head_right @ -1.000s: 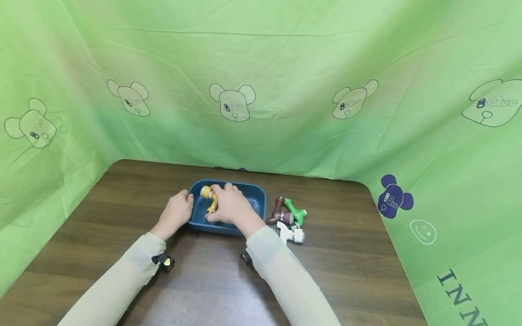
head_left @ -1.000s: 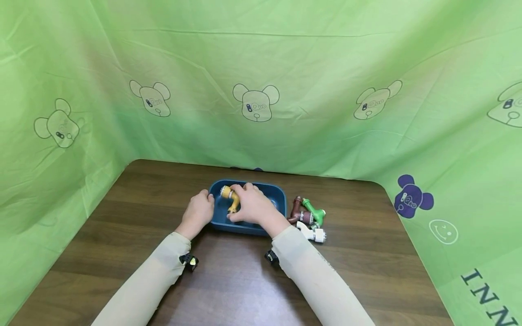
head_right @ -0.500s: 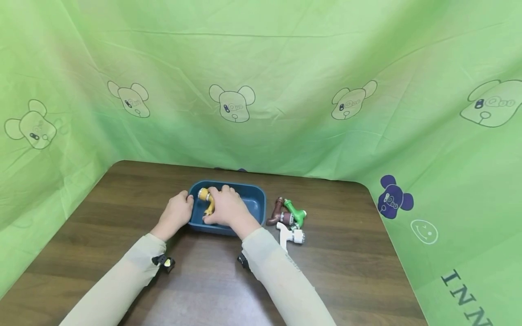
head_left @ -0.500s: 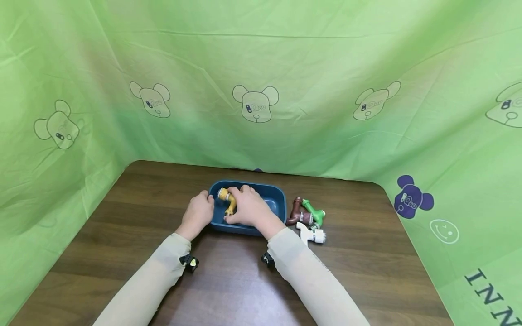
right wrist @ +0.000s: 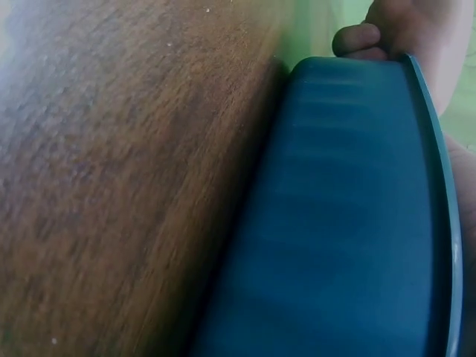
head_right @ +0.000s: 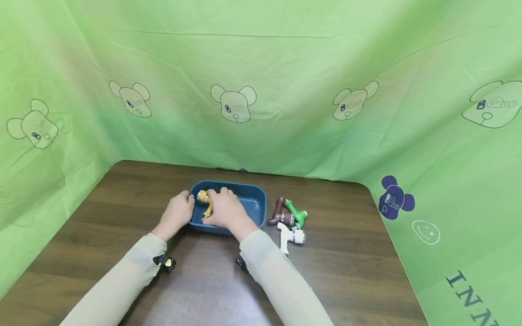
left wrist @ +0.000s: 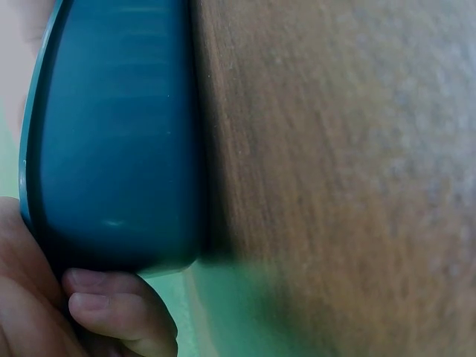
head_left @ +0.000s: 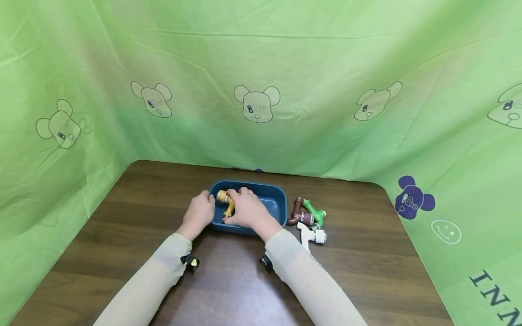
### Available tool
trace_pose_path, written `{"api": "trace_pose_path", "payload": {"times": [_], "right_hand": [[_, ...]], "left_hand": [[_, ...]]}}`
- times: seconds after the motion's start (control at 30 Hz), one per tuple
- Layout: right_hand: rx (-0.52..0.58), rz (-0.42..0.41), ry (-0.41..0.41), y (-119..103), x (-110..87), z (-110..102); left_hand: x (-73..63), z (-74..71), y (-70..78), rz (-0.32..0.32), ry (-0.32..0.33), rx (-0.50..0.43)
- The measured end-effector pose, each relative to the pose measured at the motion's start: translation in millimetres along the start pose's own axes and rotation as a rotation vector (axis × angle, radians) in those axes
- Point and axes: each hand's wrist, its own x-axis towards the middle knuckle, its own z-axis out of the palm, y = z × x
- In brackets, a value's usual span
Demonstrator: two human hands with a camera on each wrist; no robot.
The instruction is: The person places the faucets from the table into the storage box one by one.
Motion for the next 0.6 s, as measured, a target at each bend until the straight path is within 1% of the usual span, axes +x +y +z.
{"api": "trace_pose_path", "payload": {"times": [0.6], "right_hand": [[-0.024, 0.022, -0.009, -1.5, 7.3, 10.3]], "left_hand": [[3.2, 2.4, -2.8, 0.000, 0.003, 0.005]]}}
